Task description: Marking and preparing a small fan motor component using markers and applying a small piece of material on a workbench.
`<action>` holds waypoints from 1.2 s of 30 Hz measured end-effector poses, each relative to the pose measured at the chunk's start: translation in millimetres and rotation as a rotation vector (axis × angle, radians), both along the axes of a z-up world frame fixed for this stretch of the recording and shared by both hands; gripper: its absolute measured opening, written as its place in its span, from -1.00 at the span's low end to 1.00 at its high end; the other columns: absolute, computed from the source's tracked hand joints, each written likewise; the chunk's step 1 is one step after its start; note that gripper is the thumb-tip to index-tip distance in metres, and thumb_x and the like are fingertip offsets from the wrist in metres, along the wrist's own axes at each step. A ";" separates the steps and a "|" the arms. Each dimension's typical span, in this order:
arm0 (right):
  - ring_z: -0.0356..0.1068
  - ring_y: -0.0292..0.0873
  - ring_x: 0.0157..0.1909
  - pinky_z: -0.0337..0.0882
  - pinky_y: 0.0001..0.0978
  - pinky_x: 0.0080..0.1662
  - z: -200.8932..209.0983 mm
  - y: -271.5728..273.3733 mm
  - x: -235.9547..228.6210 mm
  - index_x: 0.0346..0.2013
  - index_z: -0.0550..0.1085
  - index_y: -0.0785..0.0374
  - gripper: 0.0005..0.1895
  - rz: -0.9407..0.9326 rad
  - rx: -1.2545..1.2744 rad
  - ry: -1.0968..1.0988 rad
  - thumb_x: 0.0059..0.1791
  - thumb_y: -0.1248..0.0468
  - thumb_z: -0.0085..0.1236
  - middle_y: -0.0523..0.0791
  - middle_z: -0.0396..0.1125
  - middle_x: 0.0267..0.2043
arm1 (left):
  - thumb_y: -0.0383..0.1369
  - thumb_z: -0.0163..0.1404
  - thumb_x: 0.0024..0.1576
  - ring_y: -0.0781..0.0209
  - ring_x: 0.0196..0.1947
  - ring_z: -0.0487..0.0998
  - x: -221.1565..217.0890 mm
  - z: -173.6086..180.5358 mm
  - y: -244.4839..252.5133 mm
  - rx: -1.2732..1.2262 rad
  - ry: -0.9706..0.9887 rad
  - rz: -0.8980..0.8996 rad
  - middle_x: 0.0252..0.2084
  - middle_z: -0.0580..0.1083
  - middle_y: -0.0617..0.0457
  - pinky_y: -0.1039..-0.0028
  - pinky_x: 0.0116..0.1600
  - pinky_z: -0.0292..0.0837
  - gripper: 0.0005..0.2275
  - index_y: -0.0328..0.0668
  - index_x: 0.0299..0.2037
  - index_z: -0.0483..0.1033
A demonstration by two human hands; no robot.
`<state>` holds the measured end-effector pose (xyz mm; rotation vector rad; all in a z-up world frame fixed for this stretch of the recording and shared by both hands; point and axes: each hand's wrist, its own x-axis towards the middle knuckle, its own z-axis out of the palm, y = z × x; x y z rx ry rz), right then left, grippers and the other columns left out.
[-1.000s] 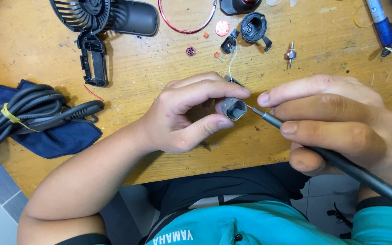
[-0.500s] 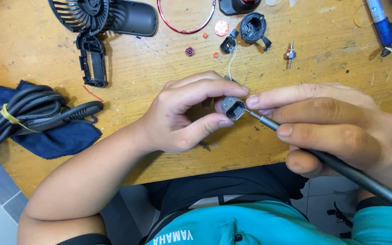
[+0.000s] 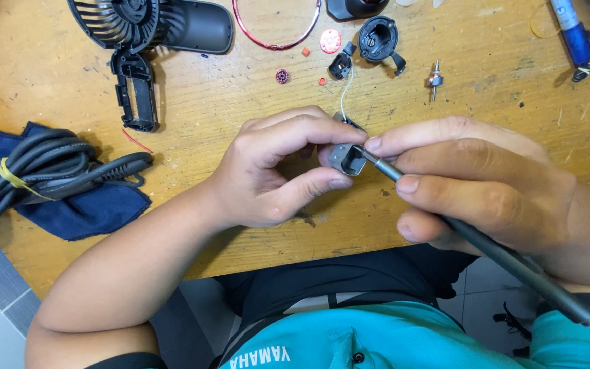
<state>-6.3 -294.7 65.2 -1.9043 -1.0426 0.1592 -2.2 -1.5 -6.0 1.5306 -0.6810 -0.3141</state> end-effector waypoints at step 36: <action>0.67 0.15 -0.18 0.78 -0.08 -0.06 -66.4 0.4 10.7 -0.10 0.48 0.41 -0.68 -0.316 0.470 0.264 0.28 0.14 0.06 0.09 0.50 -0.24 | -0.35 0.16 0.47 0.09 -0.10 0.58 6.5 -7.5 -2.5 0.034 -0.146 0.078 -0.08 0.58 -0.01 0.31 0.14 0.53 -0.80 -0.19 0.22 0.58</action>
